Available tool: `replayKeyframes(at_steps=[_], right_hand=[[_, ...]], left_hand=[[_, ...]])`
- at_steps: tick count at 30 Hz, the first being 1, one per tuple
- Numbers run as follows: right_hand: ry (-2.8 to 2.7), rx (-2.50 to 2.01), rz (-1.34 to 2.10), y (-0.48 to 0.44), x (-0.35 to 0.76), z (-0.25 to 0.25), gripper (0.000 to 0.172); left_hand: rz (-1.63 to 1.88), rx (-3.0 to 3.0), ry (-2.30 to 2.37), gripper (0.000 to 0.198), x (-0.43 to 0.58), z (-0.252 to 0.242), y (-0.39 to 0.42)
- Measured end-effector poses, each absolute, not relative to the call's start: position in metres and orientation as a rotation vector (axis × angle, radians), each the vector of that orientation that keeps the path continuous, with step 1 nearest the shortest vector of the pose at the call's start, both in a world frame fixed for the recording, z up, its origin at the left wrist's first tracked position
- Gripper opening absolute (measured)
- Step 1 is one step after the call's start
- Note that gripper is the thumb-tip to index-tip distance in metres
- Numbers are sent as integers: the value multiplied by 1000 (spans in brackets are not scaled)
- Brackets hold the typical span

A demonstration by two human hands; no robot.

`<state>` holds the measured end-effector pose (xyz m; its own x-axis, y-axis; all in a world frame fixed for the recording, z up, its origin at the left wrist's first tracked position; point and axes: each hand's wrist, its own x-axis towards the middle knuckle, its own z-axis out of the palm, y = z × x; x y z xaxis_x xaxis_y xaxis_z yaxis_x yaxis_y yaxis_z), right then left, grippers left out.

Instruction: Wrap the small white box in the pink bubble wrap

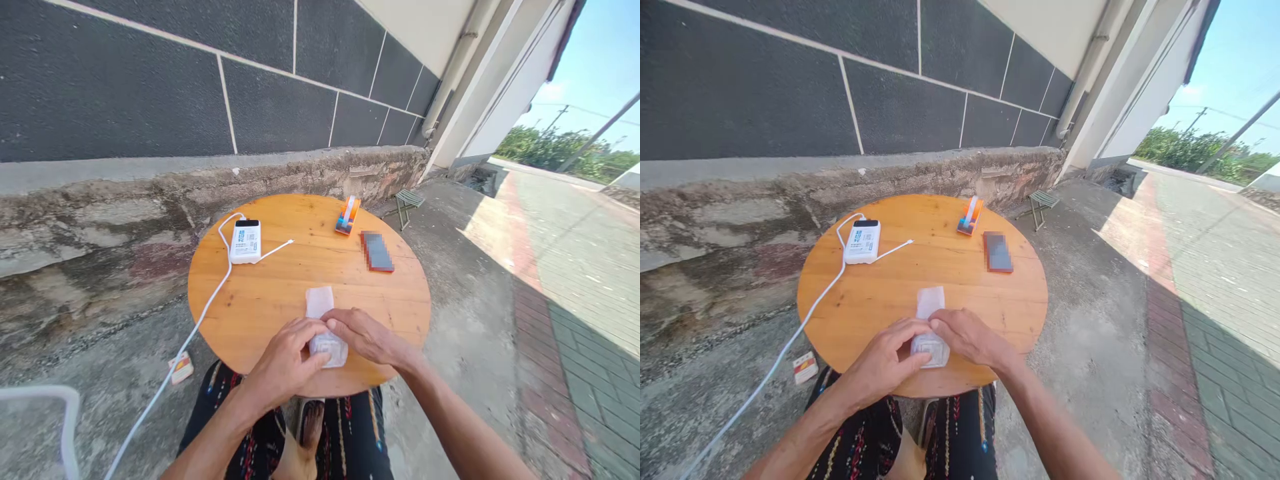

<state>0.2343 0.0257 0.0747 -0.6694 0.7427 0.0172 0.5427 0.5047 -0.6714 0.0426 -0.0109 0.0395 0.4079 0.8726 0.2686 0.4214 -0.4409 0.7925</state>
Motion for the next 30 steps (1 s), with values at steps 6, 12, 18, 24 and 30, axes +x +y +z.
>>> replayKeyframes(at_steps=[6,12,18,24,30], right_hand=[[-2365,-1105,726,17,239,73,36],[-2395,-1134,411,-13,245,61,51],[-2449,-1210,291,-8,234,46,40],[-2445,-1260,505,26,240,67,38],[-2443,-1212,898,45,240,71,34]], left_hand=[[760,1909,1156,27,41,48,-2],[709,1949,1240,18,40,48,8],[675,1997,1216,17,42,48,16],[1059,1951,1368,36,44,38,0],[1213,2151,1304,32,47,28,-13]])
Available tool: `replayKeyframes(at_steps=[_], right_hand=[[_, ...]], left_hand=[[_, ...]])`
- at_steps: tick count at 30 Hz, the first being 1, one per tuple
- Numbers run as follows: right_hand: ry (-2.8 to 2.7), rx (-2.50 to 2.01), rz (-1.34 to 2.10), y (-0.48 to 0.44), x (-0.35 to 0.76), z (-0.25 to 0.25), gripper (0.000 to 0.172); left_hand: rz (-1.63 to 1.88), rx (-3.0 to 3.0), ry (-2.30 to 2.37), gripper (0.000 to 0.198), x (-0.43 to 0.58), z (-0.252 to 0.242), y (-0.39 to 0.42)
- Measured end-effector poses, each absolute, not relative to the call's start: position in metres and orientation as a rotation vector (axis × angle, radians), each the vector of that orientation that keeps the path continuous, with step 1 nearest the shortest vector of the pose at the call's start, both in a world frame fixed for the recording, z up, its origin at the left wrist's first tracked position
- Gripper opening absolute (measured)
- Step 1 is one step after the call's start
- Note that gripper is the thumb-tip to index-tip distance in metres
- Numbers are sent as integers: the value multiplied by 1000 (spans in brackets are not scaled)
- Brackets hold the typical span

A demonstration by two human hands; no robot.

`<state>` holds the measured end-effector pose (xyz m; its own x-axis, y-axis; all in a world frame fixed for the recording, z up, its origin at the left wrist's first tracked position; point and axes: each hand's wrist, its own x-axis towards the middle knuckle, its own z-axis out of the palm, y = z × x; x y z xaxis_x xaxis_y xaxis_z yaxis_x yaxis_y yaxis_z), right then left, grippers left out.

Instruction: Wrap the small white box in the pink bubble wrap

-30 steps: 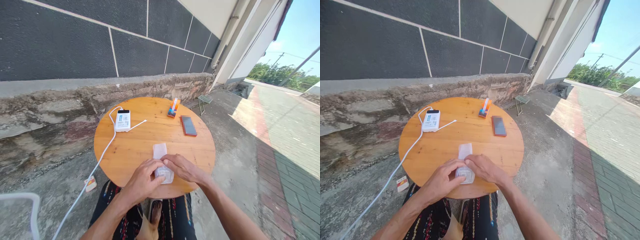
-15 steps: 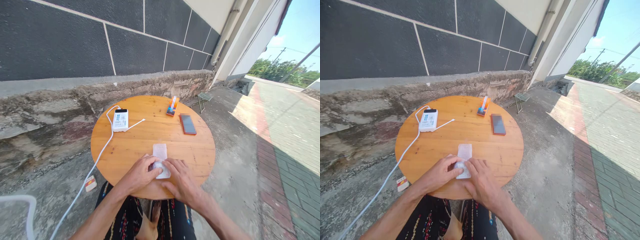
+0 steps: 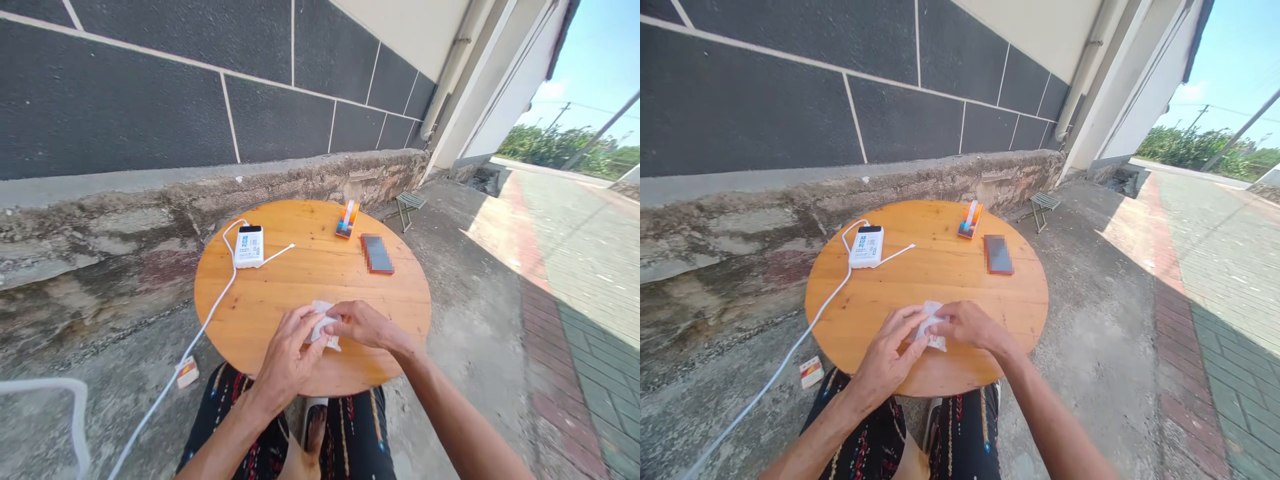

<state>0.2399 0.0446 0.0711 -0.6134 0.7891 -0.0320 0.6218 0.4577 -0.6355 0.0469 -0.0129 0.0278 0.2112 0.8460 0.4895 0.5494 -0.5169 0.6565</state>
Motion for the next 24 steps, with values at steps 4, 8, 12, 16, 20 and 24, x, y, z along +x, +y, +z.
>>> replayKeyframes(at_steps=[4,8,12,16,20,24], right_hand=[[-2417,-1206,840,40,238,64,39],[-2391,-1148,789,38,242,57,37],[-2192,-1342,692,54,254,49,34],[-2190,-1541,545,80,251,45,18],[-2364,-1577,489,95,233,50,15],[-2388,-1578,515,98,224,52,10]], left_hand=[[1187,2140,1278,31,51,16,-4],[1205,2110,1270,29,54,12,3],[1179,2091,1280,27,54,13,4],[1158,2071,1264,27,54,14,4],[1138,2022,1283,27,54,17,3],[1144,1993,1279,27,54,17,4]])
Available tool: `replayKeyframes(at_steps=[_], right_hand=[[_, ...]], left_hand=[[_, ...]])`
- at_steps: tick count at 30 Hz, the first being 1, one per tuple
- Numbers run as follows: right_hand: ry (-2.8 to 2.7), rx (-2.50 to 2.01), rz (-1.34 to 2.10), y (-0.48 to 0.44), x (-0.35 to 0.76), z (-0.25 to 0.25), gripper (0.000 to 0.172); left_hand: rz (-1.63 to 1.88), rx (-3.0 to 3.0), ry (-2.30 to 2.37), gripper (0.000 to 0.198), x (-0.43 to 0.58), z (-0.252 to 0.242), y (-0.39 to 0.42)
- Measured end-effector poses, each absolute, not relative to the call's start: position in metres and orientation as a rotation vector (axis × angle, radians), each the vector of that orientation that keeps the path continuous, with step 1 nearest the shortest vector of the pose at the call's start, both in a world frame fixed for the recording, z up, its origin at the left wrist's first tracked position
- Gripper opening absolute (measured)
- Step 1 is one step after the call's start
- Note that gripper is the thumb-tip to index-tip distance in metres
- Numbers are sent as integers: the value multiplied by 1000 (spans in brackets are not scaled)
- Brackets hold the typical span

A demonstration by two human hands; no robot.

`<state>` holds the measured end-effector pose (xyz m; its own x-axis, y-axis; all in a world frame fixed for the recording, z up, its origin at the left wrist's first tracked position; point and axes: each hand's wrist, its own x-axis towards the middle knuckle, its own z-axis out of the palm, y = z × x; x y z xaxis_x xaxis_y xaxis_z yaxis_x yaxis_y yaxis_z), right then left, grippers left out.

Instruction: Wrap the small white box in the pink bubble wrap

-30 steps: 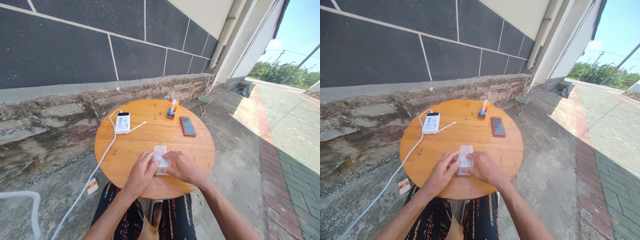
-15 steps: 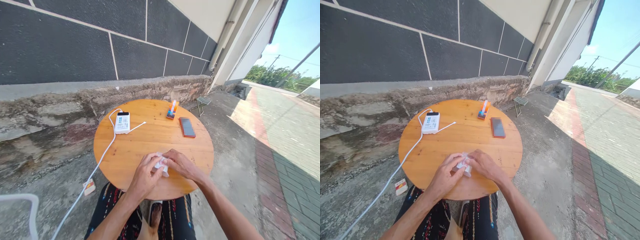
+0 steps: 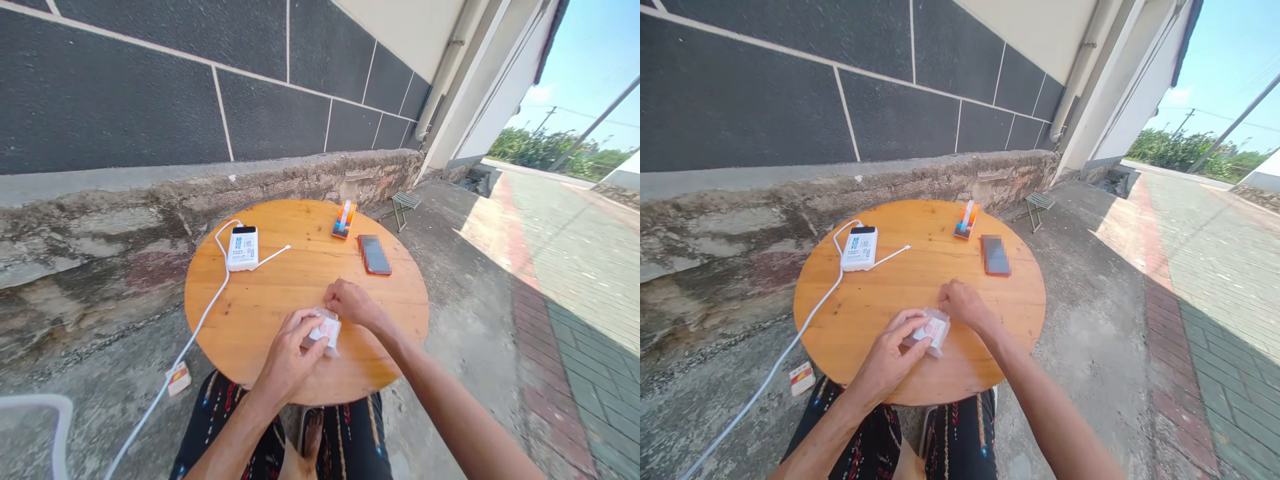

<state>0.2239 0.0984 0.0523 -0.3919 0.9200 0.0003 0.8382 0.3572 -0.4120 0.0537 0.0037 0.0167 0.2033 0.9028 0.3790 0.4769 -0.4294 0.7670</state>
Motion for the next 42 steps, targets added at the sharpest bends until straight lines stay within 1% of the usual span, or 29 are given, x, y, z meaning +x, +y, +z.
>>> replayKeyframes(at_steps=[5,11,20,22,27,32,36,37,42], right_hand=[[-2353,-1527,601,94,229,52,11],[-2136,-1337,864,87,232,45,21],[-1960,-1230,998,79,231,47,17],[-1970,-1242,940,73,230,51,18],[-2081,-1288,673,53,221,62,23],[-2344,-1268,224,36,215,72,20],[-2530,-1236,4,24,216,76,20],[-2547,-1213,-35,19,217,74,23],[-2559,-1065,-229,-4,227,46,52]], left_hand=[[1146,1967,1265,28,53,15,5],[1152,1939,1253,27,54,16,3],[1148,1929,1242,27,55,17,3],[1151,1912,1244,27,56,18,2],[1199,1840,1294,34,59,19,1],[1211,1804,1319,37,61,17,1],[1221,1773,1312,36,61,15,1],[1227,1767,1313,35,61,15,1],[1265,1763,1313,39,61,10,2]])
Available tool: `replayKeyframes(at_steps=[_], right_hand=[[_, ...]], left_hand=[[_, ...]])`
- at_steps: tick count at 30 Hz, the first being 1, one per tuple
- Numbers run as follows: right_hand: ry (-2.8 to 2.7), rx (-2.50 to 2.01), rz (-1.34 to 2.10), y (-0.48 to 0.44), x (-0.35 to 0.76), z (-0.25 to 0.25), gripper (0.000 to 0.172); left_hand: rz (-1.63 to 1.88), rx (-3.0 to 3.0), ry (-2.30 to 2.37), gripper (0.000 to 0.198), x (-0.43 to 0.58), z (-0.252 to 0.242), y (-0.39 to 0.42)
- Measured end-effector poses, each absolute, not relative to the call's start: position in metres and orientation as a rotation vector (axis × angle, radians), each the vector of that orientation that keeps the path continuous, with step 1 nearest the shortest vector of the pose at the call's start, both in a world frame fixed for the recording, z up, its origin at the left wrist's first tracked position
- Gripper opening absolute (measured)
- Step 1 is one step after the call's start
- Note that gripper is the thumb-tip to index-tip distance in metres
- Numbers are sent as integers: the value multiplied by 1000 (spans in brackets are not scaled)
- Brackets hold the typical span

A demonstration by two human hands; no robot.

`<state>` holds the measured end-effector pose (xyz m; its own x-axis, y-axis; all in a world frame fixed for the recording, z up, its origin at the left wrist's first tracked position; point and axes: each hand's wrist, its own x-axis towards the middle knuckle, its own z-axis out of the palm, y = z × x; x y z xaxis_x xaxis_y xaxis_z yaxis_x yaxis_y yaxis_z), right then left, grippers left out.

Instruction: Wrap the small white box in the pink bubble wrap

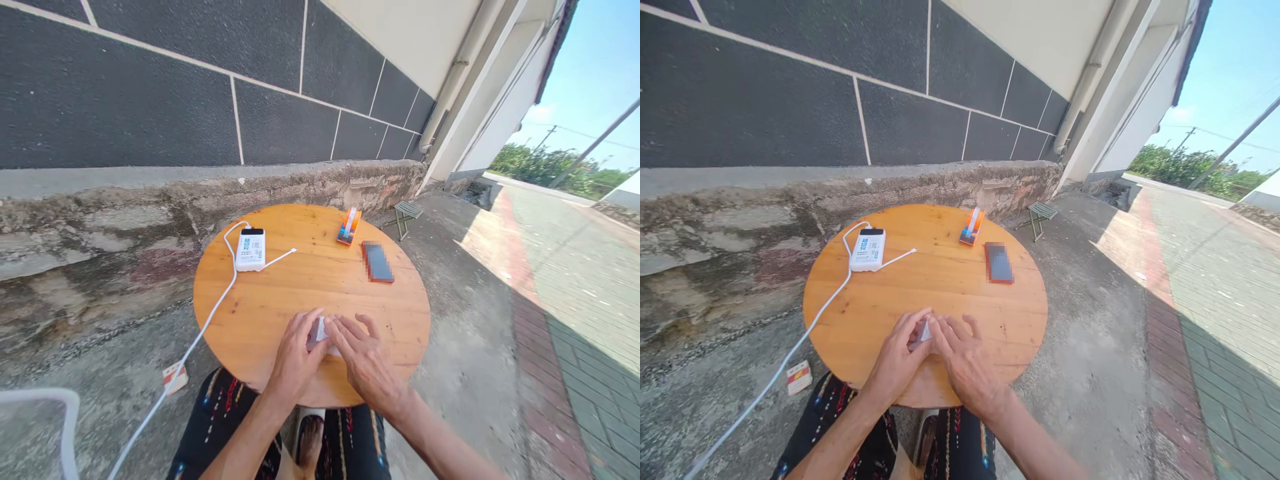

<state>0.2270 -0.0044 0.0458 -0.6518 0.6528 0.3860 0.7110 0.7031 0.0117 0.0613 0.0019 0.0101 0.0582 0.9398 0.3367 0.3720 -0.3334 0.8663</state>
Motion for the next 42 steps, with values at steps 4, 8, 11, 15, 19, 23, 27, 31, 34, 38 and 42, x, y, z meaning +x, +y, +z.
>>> replayKeyframes(at_steps=[4,8,11,15,19,23,27,31,34,38,42], right_hand=[[-2524,-1105,-309,-13,230,27,60],[-2511,-1118,-278,-17,223,28,59],[-2469,-1104,-199,-24,220,37,58],[-2255,-1207,-58,-24,239,47,49],[-1917,-1403,40,1,292,43,37],[-1615,-1604,210,34,350,31,31],[-1553,-1686,259,62,374,23,33],[-1557,-1688,280,96,367,16,38],[-1541,-1648,304,119,359,10,41],[-1542,-1617,326,123,354,8,36],[-1729,-1539,387,88,353,17,22]], left_hand=[[1244,1810,1288,40,61,9,1],[1240,1819,1273,32,61,11,-2],[1243,1819,1268,31,63,11,-3],[1280,1851,1385,30,67,8,-2],[1340,1898,1534,32,65,5,8],[1379,1878,1582,35,59,4,18],[1385,1866,1545,36,57,3,19],[1380,1867,1555,35,58,4,16],[1380,1895,1569,35,58,4,15],[1399,1951,1577,36,56,3,15],[1408,1963,1561,38,56,3,15]])
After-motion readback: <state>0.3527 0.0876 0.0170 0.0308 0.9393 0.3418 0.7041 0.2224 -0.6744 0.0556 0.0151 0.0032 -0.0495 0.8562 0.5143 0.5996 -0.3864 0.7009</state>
